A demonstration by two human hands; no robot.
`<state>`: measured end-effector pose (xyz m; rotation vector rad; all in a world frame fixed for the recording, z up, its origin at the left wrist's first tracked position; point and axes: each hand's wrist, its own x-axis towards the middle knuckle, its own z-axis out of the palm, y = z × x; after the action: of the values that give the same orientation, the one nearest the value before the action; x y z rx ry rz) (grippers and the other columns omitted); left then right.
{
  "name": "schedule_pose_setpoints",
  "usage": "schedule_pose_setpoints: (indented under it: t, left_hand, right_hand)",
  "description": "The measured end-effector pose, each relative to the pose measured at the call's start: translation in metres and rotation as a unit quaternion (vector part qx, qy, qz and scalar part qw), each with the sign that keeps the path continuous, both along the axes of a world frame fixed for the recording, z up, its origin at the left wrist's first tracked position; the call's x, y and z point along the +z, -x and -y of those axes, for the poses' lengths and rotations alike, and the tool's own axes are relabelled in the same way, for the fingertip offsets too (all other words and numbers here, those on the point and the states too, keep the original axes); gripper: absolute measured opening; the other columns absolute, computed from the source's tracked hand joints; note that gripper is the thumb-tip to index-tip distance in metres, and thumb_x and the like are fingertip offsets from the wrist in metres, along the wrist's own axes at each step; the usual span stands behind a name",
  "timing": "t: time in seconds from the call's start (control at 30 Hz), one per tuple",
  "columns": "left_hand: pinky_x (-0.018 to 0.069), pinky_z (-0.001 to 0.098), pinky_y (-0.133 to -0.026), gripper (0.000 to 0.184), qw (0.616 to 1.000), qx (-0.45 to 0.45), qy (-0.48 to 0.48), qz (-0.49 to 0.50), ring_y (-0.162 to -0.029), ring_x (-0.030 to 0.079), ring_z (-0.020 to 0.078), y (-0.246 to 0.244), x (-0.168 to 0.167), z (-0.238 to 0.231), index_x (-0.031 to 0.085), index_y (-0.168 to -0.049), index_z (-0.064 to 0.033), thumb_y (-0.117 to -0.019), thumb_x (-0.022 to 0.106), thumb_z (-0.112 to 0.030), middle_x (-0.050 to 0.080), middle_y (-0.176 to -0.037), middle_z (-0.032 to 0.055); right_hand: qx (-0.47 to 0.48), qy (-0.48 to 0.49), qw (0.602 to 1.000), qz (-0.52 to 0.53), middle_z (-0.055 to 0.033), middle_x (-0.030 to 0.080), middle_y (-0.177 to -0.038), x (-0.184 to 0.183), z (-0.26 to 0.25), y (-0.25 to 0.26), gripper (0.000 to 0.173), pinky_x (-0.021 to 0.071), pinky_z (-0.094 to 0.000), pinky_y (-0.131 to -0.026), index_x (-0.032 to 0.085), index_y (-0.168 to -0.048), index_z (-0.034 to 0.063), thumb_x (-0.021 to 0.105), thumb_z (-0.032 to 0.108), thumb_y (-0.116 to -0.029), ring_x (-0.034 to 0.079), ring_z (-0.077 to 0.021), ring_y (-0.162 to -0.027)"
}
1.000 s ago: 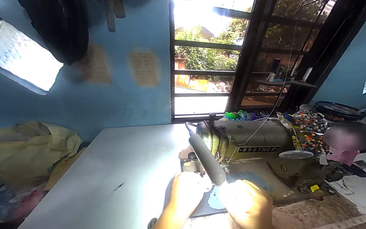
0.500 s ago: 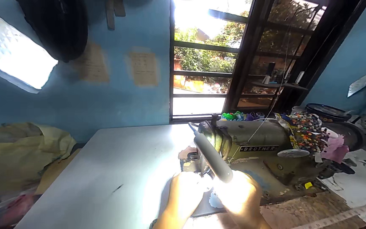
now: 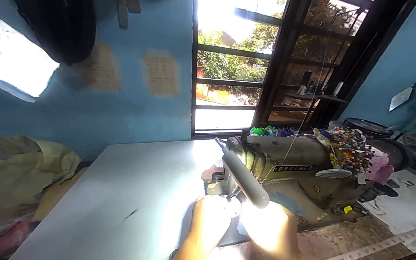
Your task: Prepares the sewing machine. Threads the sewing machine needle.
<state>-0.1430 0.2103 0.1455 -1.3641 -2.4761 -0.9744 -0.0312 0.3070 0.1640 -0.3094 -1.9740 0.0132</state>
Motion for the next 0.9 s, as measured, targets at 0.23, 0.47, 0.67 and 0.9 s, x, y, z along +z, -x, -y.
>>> schedule_pose_setpoints:
  t: [0.23,0.47,0.67,0.9]
  left_hand:
    - [0.0550,0.0482,-0.079,0.032,1.000,0.003,-0.009,-0.008,-0.082,0.073,0.0271,0.002,-0.004,-0.001,0.077,-0.079,-0.0052,-0.0926,0.063,-0.030,0.073,-0.077,0.0111]
    - [0.0496,0.0507,-0.094,0.039,0.987,0.016,0.139,0.082,-0.103,0.070,0.0322,0.007,0.018,0.006,0.076,-0.101,-0.0033,-0.0947,0.063,-0.039,0.074,-0.101,0.0164]
    - [0.0444,0.0491,-0.101,0.035,0.967,0.006,0.220,0.131,-0.113,0.064,0.0308,0.022,0.039,0.018,0.074,-0.112,-0.0047,-0.0961,0.065,-0.034,0.071,-0.112,0.0152]
    - [0.0540,0.0490,-0.080,0.032,0.987,-0.051,0.069,0.136,-0.089,0.070,0.0280,0.007,0.026,0.015,0.074,-0.089,-0.0040,-0.0933,0.065,-0.034,0.072,-0.090,0.0130]
  right_hand:
    - [-0.031,0.002,0.999,0.042,-0.0006,0.053,-0.049,-0.003,-0.001,-0.002,0.034,0.0425,-0.0323,-0.042,0.055,-0.052,0.0141,0.059,0.028,-0.0827,0.058,-0.0136,-0.047]
    - [0.022,0.040,0.996,0.075,-0.0024,0.061,-0.056,0.009,0.004,-0.022,0.027,0.0485,-0.0310,-0.050,0.067,-0.061,0.0115,0.062,0.024,-0.0851,0.063,-0.0134,-0.054]
    - [0.071,0.080,0.992,0.069,-0.0054,0.058,-0.056,0.000,-0.007,-0.032,0.033,0.0459,-0.0261,-0.051,0.060,-0.058,0.0070,0.060,0.017,-0.0900,0.059,-0.0127,-0.055]
    - [0.054,0.045,0.996,0.058,-0.0033,0.062,-0.057,0.006,-0.005,-0.022,0.026,0.0490,-0.0274,-0.052,0.067,-0.062,0.0100,0.065,0.022,-0.0852,0.062,-0.0119,-0.055]
